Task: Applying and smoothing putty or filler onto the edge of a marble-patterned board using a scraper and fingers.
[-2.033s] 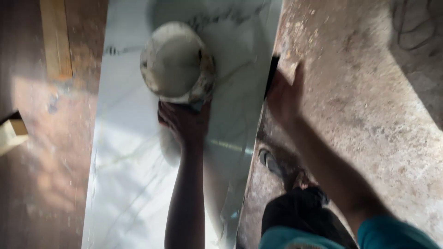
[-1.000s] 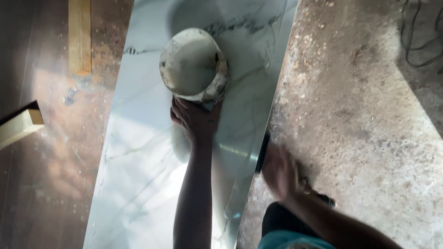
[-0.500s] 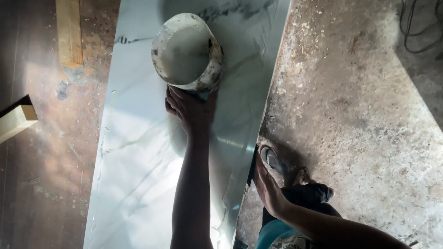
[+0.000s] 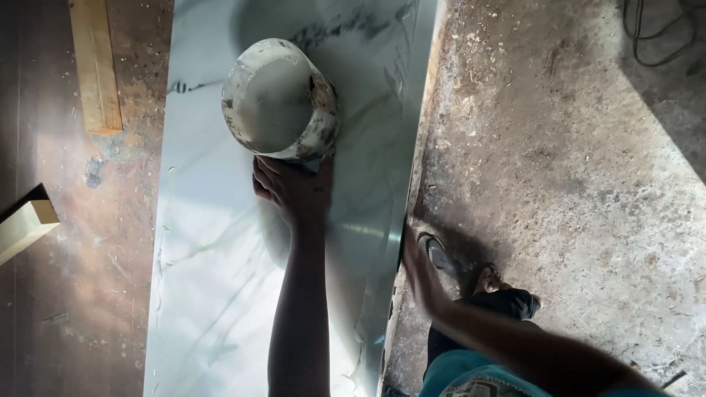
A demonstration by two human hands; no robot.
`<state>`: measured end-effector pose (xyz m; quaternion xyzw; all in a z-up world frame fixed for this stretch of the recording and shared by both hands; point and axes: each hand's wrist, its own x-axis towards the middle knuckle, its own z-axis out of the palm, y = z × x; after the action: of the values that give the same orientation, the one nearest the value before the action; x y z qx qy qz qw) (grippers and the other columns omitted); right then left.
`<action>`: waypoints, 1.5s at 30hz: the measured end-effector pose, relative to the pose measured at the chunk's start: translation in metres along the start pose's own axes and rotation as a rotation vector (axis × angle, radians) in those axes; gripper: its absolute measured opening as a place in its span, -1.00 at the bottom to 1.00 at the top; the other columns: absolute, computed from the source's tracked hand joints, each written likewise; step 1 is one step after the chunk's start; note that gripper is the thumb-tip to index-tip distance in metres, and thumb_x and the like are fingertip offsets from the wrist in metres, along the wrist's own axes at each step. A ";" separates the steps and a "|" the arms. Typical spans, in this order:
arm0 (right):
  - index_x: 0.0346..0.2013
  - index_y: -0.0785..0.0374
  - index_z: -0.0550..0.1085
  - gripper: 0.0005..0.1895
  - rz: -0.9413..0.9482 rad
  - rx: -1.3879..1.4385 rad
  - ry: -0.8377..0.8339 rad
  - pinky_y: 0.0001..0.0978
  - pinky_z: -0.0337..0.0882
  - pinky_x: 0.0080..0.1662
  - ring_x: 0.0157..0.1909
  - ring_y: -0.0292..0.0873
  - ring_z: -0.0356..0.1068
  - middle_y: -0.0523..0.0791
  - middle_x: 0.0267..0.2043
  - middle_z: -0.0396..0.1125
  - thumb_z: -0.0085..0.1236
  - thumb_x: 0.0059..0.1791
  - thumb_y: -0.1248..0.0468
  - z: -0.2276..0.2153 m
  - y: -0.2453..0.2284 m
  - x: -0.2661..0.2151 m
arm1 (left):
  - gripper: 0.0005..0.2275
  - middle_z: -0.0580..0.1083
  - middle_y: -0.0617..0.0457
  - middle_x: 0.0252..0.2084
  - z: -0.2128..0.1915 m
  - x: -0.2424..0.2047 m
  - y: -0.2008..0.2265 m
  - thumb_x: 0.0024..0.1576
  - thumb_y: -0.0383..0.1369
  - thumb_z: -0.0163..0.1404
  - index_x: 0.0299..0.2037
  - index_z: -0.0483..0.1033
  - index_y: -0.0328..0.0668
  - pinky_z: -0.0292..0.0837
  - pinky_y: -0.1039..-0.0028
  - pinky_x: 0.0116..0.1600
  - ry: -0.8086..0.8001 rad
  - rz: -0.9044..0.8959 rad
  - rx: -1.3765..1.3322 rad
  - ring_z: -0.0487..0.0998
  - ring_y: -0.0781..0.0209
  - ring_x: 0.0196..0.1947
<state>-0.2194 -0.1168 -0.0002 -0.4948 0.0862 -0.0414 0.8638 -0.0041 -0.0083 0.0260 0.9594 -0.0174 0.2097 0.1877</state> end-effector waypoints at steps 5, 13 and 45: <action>0.57 0.18 -0.32 -0.21 -0.176 0.205 0.267 0.28 -0.42 0.50 0.62 0.24 -0.56 0.16 0.63 -0.56 -0.56 0.22 -0.22 -0.031 -0.065 0.169 | 0.18 0.16 -0.32 0.38 -0.002 0.002 0.000 -0.23 0.20 0.30 0.42 -0.10 -0.49 -0.03 -0.10 0.43 -0.147 -0.076 0.019 0.13 -0.33 0.41; 0.56 0.23 -0.16 -0.27 -0.095 0.136 0.096 0.03 -0.32 0.47 0.60 0.06 -0.39 0.02 0.63 -0.37 -0.52 0.17 -0.08 0.000 0.023 -0.012 | 0.19 0.14 -0.36 0.40 -0.001 -0.001 -0.004 -0.21 0.22 0.27 0.42 -0.12 -0.52 -0.05 -0.07 0.45 -0.161 -0.074 0.024 0.10 -0.35 0.42; 0.53 0.30 -0.01 -0.13 0.178 0.430 -0.049 -0.15 0.07 0.52 0.58 0.00 0.03 0.04 0.53 0.05 -0.34 0.10 -0.22 -0.006 -0.034 0.015 | 0.14 0.27 -0.24 0.38 0.025 -0.008 -0.025 -0.09 0.36 0.34 0.39 -0.02 -0.38 0.09 0.01 0.51 -0.012 -0.016 0.059 0.27 -0.19 0.42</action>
<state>-0.2058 -0.1415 0.0248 -0.2909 0.0976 0.0294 0.9513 0.0016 0.0057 -0.0075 0.9658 -0.0048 0.2030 0.1610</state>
